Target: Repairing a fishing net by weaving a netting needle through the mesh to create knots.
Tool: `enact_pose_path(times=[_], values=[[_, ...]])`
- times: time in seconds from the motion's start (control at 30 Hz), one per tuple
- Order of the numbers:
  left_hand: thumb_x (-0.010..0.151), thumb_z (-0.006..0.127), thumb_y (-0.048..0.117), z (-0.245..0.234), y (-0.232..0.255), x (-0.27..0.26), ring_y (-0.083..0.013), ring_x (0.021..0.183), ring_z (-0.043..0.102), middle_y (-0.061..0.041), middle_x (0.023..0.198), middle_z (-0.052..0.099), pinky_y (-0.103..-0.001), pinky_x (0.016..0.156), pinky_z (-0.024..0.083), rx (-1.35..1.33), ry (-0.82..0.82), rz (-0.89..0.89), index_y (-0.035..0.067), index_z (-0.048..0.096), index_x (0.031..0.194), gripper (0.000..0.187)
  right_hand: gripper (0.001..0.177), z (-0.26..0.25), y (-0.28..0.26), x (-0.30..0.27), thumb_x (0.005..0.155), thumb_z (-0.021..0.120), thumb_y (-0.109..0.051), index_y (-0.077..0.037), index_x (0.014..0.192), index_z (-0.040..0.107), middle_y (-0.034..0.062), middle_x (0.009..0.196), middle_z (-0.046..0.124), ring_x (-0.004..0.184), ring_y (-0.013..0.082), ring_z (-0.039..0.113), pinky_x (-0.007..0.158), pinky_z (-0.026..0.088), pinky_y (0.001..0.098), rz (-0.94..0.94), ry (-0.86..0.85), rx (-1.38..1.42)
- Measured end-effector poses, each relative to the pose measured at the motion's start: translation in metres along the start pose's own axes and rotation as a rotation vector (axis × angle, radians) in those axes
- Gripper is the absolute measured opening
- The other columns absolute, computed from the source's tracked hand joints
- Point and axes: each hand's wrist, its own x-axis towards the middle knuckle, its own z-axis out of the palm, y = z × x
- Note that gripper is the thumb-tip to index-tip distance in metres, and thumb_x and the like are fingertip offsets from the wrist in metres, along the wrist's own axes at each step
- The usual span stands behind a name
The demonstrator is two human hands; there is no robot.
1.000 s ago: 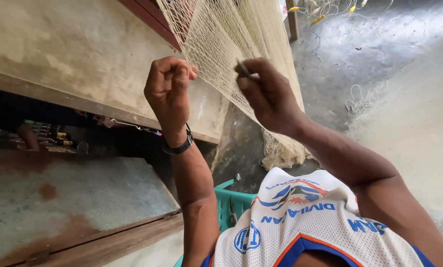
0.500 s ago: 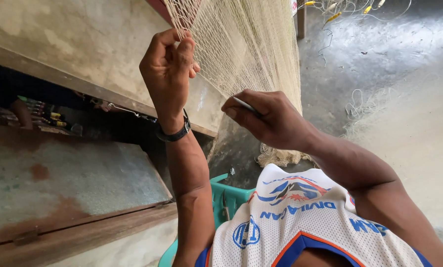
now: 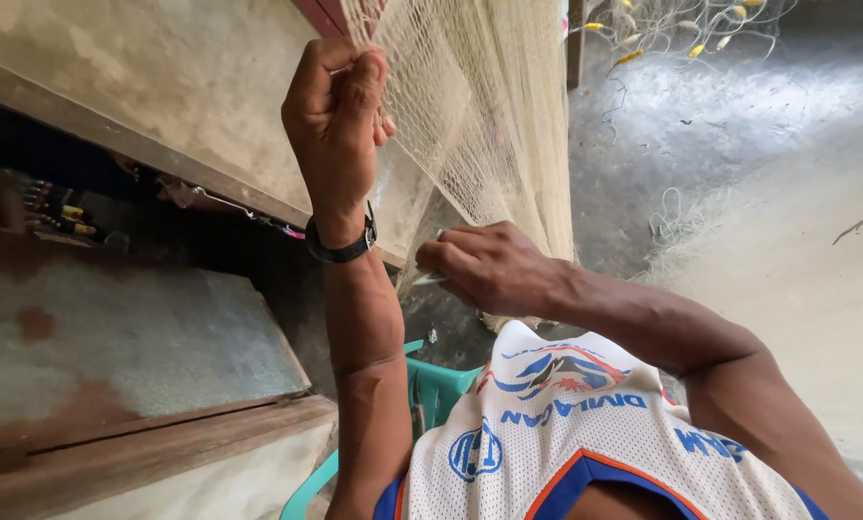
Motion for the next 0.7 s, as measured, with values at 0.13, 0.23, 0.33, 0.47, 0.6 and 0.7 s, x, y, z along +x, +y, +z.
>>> enact_pose_path(times=[0.13,0.23,0.33,0.47,0.6,0.7], values=[[0.109,0.054,0.018,0.000,-0.011,-0.006,-0.0075,0.054,0.046,-0.004,0.084,0.062,-0.025,0.055,0.053,-0.134,0.012,0.050,0.010,0.056,0.103,0.010,0.022,-0.018,-0.019,0.005,0.111,0.039,-0.019,-0.002,0.114,0.053,0.0077,0.080,0.053,0.060,0.0267,0.054,0.052,0.042,0.0366,0.034,0.023,0.062],[0.114,0.049,0.018,0.005,-0.012,-0.018,-0.0161,0.062,0.048,-0.007,0.068,0.046,-0.035,0.070,0.057,-0.230,-0.034,0.193,0.007,0.052,0.120,0.012,0.019,-0.034,-0.031,0.006,0.107,0.047,-0.016,0.000,0.115,0.054,0.0111,0.092,0.068,0.071,0.0296,0.069,0.062,0.055,0.0372,0.131,0.047,0.269],[0.109,0.054,0.014,0.014,-0.024,-0.036,-0.0242,0.084,0.065,-0.013,0.087,0.062,-0.041,0.087,0.061,-0.331,0.031,0.140,0.005,0.049,0.118,0.013,0.020,-0.058,-0.053,0.013,0.103,0.046,-0.009,-0.004,0.122,0.051,-0.0031,0.072,0.060,0.055,0.0166,0.053,0.059,0.047,0.0314,0.424,0.033,0.291],[0.098,0.062,-0.010,0.029,-0.045,-0.045,-0.0352,0.098,0.069,-0.021,0.094,0.064,-0.054,0.097,0.057,-0.444,0.061,0.208,-0.006,0.055,0.109,0.014,0.036,-0.060,-0.060,0.017,0.099,0.050,-0.015,0.005,0.126,0.063,0.0116,0.086,0.066,0.059,0.0192,0.059,0.054,0.053,0.0319,0.345,0.219,0.436],[0.094,0.068,-0.014,0.041,-0.055,-0.044,-0.0351,0.100,0.070,-0.020,0.097,0.063,-0.052,0.096,0.058,-0.493,0.078,0.238,-0.006,0.057,0.107,0.019,0.041,-0.053,-0.065,0.019,0.100,0.046,-0.011,0.004,0.136,0.059,0.0169,0.097,0.068,0.067,0.0261,0.065,0.059,0.056,0.0359,0.350,0.175,0.352],[0.096,0.067,-0.012,0.048,-0.059,-0.042,-0.0331,0.100,0.069,-0.019,0.098,0.063,-0.047,0.094,0.058,-0.528,0.073,0.242,-0.005,0.057,0.108,0.017,0.041,-0.052,-0.066,0.023,0.101,0.047,-0.011,0.001,0.138,0.059,0.0162,0.101,0.069,0.071,0.0288,0.068,0.063,0.059,0.0371,0.367,0.173,0.300]])
